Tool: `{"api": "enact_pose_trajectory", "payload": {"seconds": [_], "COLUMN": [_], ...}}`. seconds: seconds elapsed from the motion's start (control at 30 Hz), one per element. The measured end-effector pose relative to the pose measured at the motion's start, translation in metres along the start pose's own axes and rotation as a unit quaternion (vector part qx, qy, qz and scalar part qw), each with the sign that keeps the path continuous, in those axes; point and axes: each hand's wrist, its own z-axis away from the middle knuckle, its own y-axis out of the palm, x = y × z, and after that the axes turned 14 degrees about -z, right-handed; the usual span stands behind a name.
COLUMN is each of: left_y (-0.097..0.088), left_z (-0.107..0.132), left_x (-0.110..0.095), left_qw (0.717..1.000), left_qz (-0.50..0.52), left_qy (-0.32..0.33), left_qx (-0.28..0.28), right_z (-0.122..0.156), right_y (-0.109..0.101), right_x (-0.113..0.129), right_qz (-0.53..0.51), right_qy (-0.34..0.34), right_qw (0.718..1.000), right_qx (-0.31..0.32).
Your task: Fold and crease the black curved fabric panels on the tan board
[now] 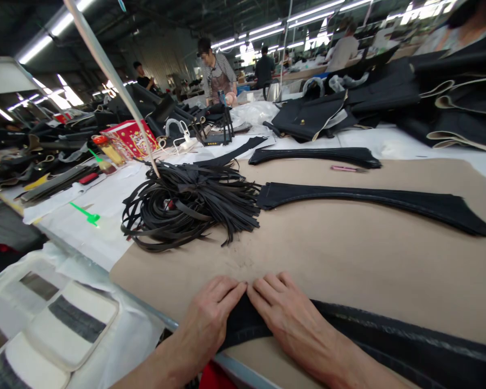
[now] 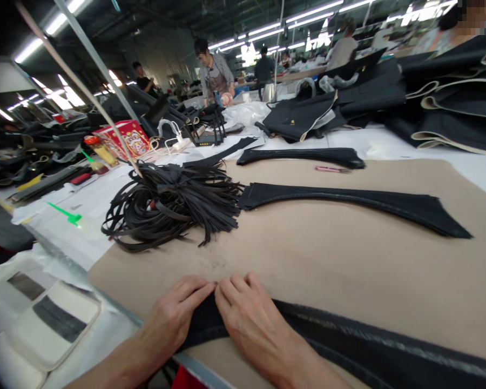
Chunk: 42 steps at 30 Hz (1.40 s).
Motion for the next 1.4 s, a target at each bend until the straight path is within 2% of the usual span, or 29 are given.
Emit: {"api": "enact_pose_trajectory", "payload": {"seconds": [0.2,0.33,0.5,0.63,0.73,0.83,0.93,1.03,1.13,1.3,1.4], "left_y": [0.002,0.006,0.009,0.007,0.005,0.005,0.006,0.008,0.011,0.012,0.014], "left_z": [0.004,0.006,0.004,-0.004,-0.010,-0.015,-0.019,-0.023,-0.027,-0.032,-0.035], "left_x": [0.007,0.007,0.004,0.000,-0.002,-0.006,-0.011,-0.016,-0.021,-0.027,-0.030], "left_qw": [0.999,0.999,0.996,0.990,0.985,0.978,0.980,0.984,0.983,0.971,0.971], "left_qz": [0.037,-0.001,-0.070,-0.098,-0.106,-0.138,-0.134,-0.099,-0.086,-0.146,-0.153], "left_qy": [0.011,0.023,0.040,0.096,0.127,0.130,0.127,0.140,0.152,0.164,0.164], "left_qx": [0.036,0.049,0.040,0.020,0.045,0.092,0.077,0.052,0.061,0.099,0.085], "right_z": [0.021,0.037,0.044,0.049,0.051,0.053,0.058,0.070,0.086,0.104,0.107], "right_y": [-0.023,-0.033,-0.035,-0.036,-0.038,-0.040,-0.044,-0.052,-0.060,-0.062,-0.060], "right_x": [-0.020,-0.029,-0.026,-0.023,-0.021,-0.022,-0.026,-0.035,-0.042,-0.045,-0.044], "right_qz": [-0.033,-0.024,-0.021,-0.013,-0.007,-0.004,0.000,-0.011,-0.026,-0.023,-0.022], "right_qy": [0.004,-0.003,-0.005,0.008,0.013,0.005,-0.013,0.003,0.031,0.032,0.041], "right_qw": [0.999,1.000,1.000,1.000,1.000,1.000,1.000,1.000,0.999,0.999,0.999], "right_qx": [-0.006,0.011,0.016,0.017,0.017,0.017,-0.004,-0.007,-0.002,-0.013,-0.019]}}
